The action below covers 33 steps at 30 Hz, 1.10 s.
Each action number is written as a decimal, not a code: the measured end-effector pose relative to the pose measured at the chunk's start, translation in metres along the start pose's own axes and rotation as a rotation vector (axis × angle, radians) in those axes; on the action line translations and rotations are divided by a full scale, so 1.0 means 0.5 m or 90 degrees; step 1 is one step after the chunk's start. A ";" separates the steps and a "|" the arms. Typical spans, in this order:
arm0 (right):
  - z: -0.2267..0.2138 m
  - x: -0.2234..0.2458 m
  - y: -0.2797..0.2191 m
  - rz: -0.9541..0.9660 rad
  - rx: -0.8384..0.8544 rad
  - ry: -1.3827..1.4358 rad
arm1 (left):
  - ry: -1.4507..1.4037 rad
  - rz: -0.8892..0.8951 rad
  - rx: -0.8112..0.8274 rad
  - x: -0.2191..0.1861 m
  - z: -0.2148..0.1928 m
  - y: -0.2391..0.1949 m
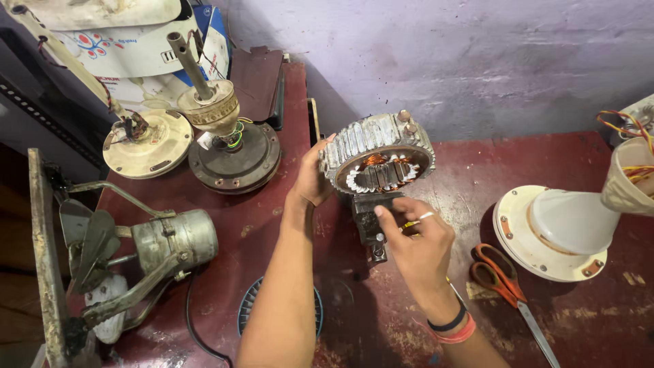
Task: The person uses a yellow-handled screwdriver to adjust and secure copper windings inside a motor stator held in a bench vise. They repeatedly probe and press the windings into place, then briefly handle a blue fan housing before returning to the stator.
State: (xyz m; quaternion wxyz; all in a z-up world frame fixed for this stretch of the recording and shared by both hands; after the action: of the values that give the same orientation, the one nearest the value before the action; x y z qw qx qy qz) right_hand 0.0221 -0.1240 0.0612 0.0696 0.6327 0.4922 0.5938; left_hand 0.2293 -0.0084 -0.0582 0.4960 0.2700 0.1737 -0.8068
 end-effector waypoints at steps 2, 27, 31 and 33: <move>0.012 0.000 0.001 0.014 0.021 -0.007 | -0.009 0.000 0.021 0.000 0.003 -0.001; 0.001 -0.041 0.014 0.050 -0.073 0.101 | 0.117 -0.040 -0.078 0.016 -0.023 0.009; -0.001 -0.039 0.017 0.034 -0.080 0.122 | 0.115 -0.047 -0.056 0.020 -0.016 0.010; -0.003 -0.038 0.017 0.023 -0.084 0.121 | 0.108 -0.047 -0.038 0.020 -0.012 0.009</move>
State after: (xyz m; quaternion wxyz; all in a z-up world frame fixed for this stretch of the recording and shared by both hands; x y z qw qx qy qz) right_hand 0.0290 -0.1422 0.0544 0.0537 0.5766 0.4447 0.6833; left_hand 0.2313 -0.0145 -0.0691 0.4572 0.3159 0.2486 -0.7933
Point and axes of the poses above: each hand's wrist, its own y-axis towards the middle knuckle, its own z-axis out of the palm, x = y × z, the point moved 8 cm from there along y, towards the middle knuckle, and after that the axes turned 14 degrees about -x, right-handed, at the moved point
